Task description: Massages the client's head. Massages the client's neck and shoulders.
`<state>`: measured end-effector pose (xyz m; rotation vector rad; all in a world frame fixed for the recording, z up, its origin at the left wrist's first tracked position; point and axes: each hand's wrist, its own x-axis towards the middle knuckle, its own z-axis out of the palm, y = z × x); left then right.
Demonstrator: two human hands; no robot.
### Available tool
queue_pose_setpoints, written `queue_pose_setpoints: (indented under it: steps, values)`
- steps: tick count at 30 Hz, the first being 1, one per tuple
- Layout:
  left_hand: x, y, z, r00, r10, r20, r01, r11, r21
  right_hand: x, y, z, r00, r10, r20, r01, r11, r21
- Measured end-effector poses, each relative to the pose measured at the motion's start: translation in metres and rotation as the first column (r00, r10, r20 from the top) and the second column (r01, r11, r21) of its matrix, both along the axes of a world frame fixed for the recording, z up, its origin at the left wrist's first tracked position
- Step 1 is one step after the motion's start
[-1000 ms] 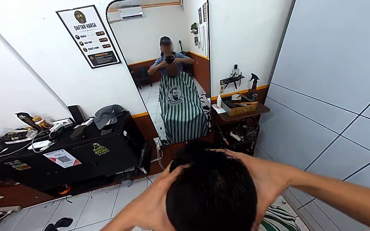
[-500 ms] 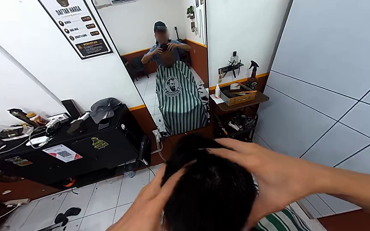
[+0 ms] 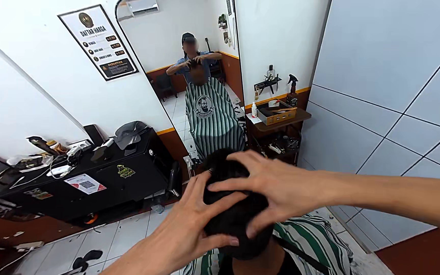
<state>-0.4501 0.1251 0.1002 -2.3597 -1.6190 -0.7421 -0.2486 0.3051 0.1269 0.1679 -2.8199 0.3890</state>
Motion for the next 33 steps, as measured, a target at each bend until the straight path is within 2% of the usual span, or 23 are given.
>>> queue_pose_setpoints:
  steps: [1,3,4,7,10,11,13,14,16,17,20,21,22,23,24,25,27,29,30,33]
  values:
    - [-0.001,0.001,0.000,1.000,-0.003,-0.003,0.003,1.000,0.018,-0.001,-0.003,0.000,1.000,-0.007,0.027,0.007,1.000,-0.005]
    - [-0.004,0.005,0.006,1.000,-0.013,0.024,0.011,0.998,0.065,-0.006,0.002,0.000,0.986,-0.009,-0.166,0.007,1.000,-0.015]
    - [-0.004,0.006,0.008,0.999,-0.017,0.029,0.015,0.998,0.057,-0.008,0.005,0.002,0.983,-0.006,-0.183,0.006,1.000,-0.002]
    - [-0.001,0.007,0.009,1.000,-0.013,-0.023,0.014,1.000,0.010,-0.007,0.001,0.012,0.997,0.000,0.077,-0.003,0.999,0.043]
    - [-0.002,0.012,0.015,1.000,-0.018,-0.022,0.020,0.997,0.074,-0.010,0.008,0.013,0.999,-0.009,-0.052,0.010,1.000,0.025]
    - [-0.001,0.013,0.016,0.999,-0.016,-0.036,0.018,0.999,0.048,-0.010,0.008,0.013,1.000,-0.004,-0.030,0.005,0.999,0.034]
    - [0.002,0.013,0.016,0.997,-0.006,-0.074,0.006,1.000,0.004,-0.008,0.004,0.017,0.991,-0.014,0.136,0.009,0.999,0.034]
    - [0.002,0.013,0.015,0.998,-0.008,-0.063,0.009,1.000,0.024,-0.007,0.003,0.016,0.990,-0.023,0.137,0.021,1.000,0.021]
    - [0.001,0.014,0.017,1.000,-0.004,-0.023,0.006,0.997,0.073,-0.009,0.007,0.012,0.999,-0.033,-0.043,0.033,0.999,-0.002]
    - [0.000,0.015,0.017,1.000,-0.002,-0.018,0.003,0.997,0.077,-0.009,0.009,0.013,0.998,-0.022,-0.059,0.022,1.000,0.007]
    - [0.000,0.016,0.020,0.999,0.008,-0.042,-0.005,0.996,0.084,-0.009,0.007,0.019,0.999,-0.001,0.034,0.000,0.999,0.039]
    - [0.001,0.016,0.021,0.999,0.008,-0.033,-0.005,0.995,0.096,-0.008,0.007,0.019,1.000,0.003,-0.009,-0.003,0.999,0.041]
    - [0.002,0.014,0.021,1.000,-0.004,-0.006,0.005,0.991,0.133,-0.007,0.007,0.018,0.993,0.007,-0.117,-0.004,1.000,0.029]
    - [0.003,0.011,0.019,0.998,-0.040,0.051,0.029,0.978,0.205,-0.007,0.007,0.014,0.953,-0.004,-0.302,0.000,1.000,-0.015]
    - [0.005,0.005,0.013,0.992,-0.075,0.103,0.044,0.959,0.279,-0.007,0.007,0.010,0.874,-0.052,-0.484,-0.008,0.993,-0.121]
    - [0.006,-0.002,0.004,0.984,-0.099,0.146,0.043,0.938,0.345,-0.003,0.009,0.003,0.806,-0.120,-0.580,-0.004,0.978,-0.208]
    - [-0.001,-0.017,-0.026,0.963,-0.053,0.266,-0.069,0.902,0.427,0.014,0.024,-0.028,0.765,-0.232,-0.600,0.072,0.958,-0.279]
    - [-0.009,-0.024,-0.061,0.910,0.039,0.414,-0.208,0.904,0.373,0.031,0.037,-0.071,0.804,-0.265,-0.532,0.140,0.954,-0.264]
    - [-0.011,-0.025,-0.077,0.880,0.056,0.472,-0.221,0.927,0.302,0.036,0.039,-0.088,0.845,-0.247,-0.475,0.130,0.955,-0.266]
    - [-0.010,-0.015,-0.106,0.830,-0.007,0.558,-0.078,0.989,0.128,0.031,0.036,-0.113,0.912,-0.097,-0.398,-0.050,0.938,-0.343]
